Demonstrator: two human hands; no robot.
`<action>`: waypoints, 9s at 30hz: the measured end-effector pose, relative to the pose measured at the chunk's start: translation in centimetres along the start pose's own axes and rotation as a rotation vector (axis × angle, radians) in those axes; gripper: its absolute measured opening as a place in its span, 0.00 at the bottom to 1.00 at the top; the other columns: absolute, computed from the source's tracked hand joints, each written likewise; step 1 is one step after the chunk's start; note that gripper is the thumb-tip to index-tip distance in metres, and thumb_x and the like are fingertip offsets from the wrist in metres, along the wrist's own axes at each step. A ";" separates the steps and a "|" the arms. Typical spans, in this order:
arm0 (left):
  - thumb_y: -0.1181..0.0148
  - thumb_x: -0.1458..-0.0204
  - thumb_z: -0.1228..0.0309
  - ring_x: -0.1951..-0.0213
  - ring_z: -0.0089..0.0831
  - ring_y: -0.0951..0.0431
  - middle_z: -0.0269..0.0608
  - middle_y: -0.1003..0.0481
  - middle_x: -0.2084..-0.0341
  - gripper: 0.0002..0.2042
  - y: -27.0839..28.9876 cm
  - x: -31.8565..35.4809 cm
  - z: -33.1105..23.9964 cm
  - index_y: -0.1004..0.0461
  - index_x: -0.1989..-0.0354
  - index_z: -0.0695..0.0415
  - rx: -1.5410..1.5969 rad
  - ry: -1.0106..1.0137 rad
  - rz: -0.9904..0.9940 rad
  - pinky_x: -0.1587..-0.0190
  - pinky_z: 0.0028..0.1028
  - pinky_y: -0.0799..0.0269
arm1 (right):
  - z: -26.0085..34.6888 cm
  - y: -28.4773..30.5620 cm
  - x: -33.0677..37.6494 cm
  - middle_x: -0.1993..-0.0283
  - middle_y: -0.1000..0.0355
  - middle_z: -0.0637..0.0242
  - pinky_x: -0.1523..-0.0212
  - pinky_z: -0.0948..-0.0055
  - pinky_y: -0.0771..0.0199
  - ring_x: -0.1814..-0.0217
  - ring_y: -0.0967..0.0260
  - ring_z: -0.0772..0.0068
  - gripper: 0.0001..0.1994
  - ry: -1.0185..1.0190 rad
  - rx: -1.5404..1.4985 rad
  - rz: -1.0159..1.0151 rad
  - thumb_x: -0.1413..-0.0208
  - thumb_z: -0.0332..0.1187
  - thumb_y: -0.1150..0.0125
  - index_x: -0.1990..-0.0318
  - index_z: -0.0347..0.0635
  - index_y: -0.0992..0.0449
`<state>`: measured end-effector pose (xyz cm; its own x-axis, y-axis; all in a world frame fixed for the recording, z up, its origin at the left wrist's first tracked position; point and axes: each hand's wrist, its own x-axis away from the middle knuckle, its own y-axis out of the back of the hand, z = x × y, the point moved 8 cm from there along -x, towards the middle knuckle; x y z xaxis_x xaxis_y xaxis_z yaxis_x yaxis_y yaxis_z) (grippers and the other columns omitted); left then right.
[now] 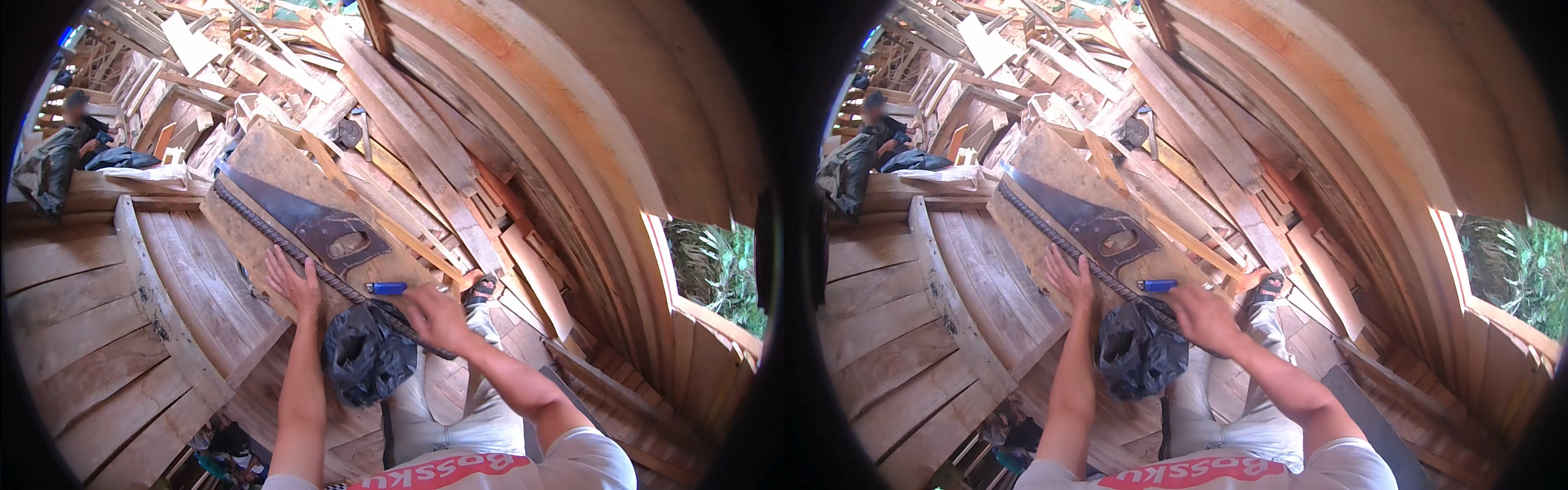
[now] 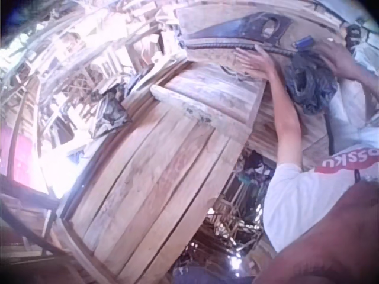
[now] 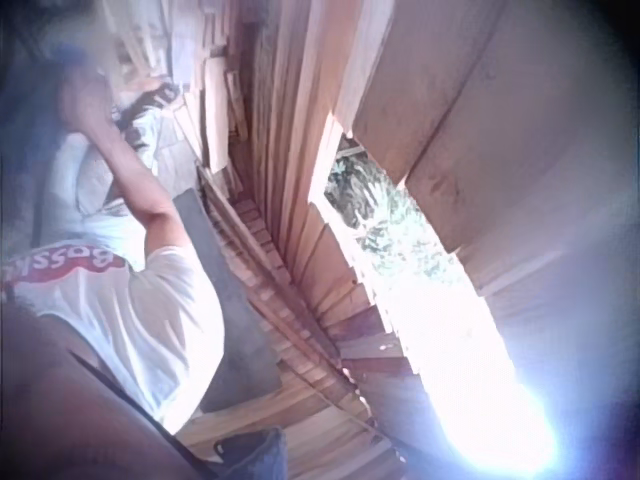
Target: The person uses a metal rebar to pry apart wooden planks and beams in a wooden structure. They then use a hammer to strike and break the wood further. The person removes loose pieces of wood and debris from the area.
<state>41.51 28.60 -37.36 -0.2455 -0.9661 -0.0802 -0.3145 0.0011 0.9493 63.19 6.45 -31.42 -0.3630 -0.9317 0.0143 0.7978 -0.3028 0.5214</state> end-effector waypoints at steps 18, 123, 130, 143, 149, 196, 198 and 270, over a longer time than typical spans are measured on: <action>0.56 0.49 0.40 0.32 0.54 0.57 0.57 0.52 0.34 0.41 -1.1 -1.9 -0.6 0.53 0.32 0.54 -0.068 -0.044 0.065 0.35 0.55 0.70 | -41.5 -25.4 -32.5 0.47 0.33 0.49 0.43 0.59 0.34 0.45 0.34 0.49 0.23 -0.298 0.139 0.222 0.54 0.24 0.51 0.46 0.40 0.33; 0.45 0.53 0.77 0.36 0.55 0.47 0.56 0.45 0.38 0.28 48.3 29.4 25.0 0.41 0.40 0.59 -0.030 -0.120 -0.419 0.35 0.46 0.50 | 28.3 -24.5 30.6 0.80 0.37 0.71 0.87 0.76 0.42 0.85 0.42 0.82 0.23 -0.635 -0.720 0.598 0.47 0.37 0.36 0.48 0.37 0.37; 0.44 0.50 0.71 0.39 0.45 0.36 0.44 0.33 0.44 0.23 64.3 19.5 9.7 0.37 0.43 0.52 -0.637 -1.082 -0.625 0.35 0.52 0.54 | 26.4 -23.9 28.3 0.57 0.28 0.46 0.53 0.60 0.32 0.54 0.29 0.51 0.25 -0.340 -0.437 0.243 0.45 0.41 0.43 0.42 0.40 0.38; 0.39 0.49 0.66 0.76 0.28 0.25 0.31 0.25 0.80 0.06 62.7 15.4 8.6 0.22 0.67 0.54 -1.093 -1.205 -0.528 0.71 0.27 0.33 | 19.5 -47.7 29.3 0.80 0.39 0.68 0.89 0.72 0.39 0.86 0.41 0.76 0.14 -1.143 -1.267 -0.260 0.44 0.37 0.42 0.60 0.43 0.40; 0.41 0.47 0.65 0.79 0.27 0.27 0.30 0.28 0.83 0.06 62.9 15.0 8.7 0.22 0.67 0.52 -1.076 -1.186 -0.583 0.72 0.28 0.33 | 29.4 -45.8 25.6 0.76 0.35 0.63 0.86 0.70 0.38 0.84 0.38 0.74 0.18 -0.689 -1.214 0.111 0.46 0.38 0.39 0.52 0.42 0.37; 0.44 0.46 0.63 0.81 0.30 0.29 0.29 0.32 0.87 0.09 62.4 15.0 8.1 0.25 0.75 0.52 -1.162 -1.227 -0.657 0.74 0.32 0.33 | 22.2 -57.3 32.0 0.73 0.38 0.64 0.81 0.77 0.33 0.84 0.41 0.76 0.23 -1.490 -2.102 -0.793 0.46 0.28 0.45 0.45 0.41 0.48; 0.44 0.47 0.63 0.81 0.30 0.29 0.30 0.32 0.87 0.09 62.1 14.6 8.6 0.25 0.75 0.52 -1.159 -1.235 -0.640 0.74 0.32 0.33 | 30.2 -49.5 27.0 0.74 0.39 0.68 0.83 0.79 0.37 0.83 0.43 0.80 0.20 -0.889 -1.913 -0.041 0.45 0.28 0.45 0.48 0.44 0.44; 0.44 0.48 0.68 0.78 0.35 0.28 0.34 0.29 0.83 0.06 61.2 16.2 8.5 0.25 0.71 0.55 -1.173 -1.262 -0.577 0.70 0.34 0.31 | 15.2 -50.9 43.6 0.75 0.36 0.73 0.84 0.78 0.37 0.83 0.41 0.79 0.09 -1.136 -1.947 -0.190 0.50 0.35 0.40 0.62 0.44 0.27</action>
<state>10.47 15.20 16.80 -0.9974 -0.0248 -0.0676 -0.0024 -0.9267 0.3757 -0.58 -15.71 -44.38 0.0609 -0.6296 0.7745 -0.1742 -0.7708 -0.6128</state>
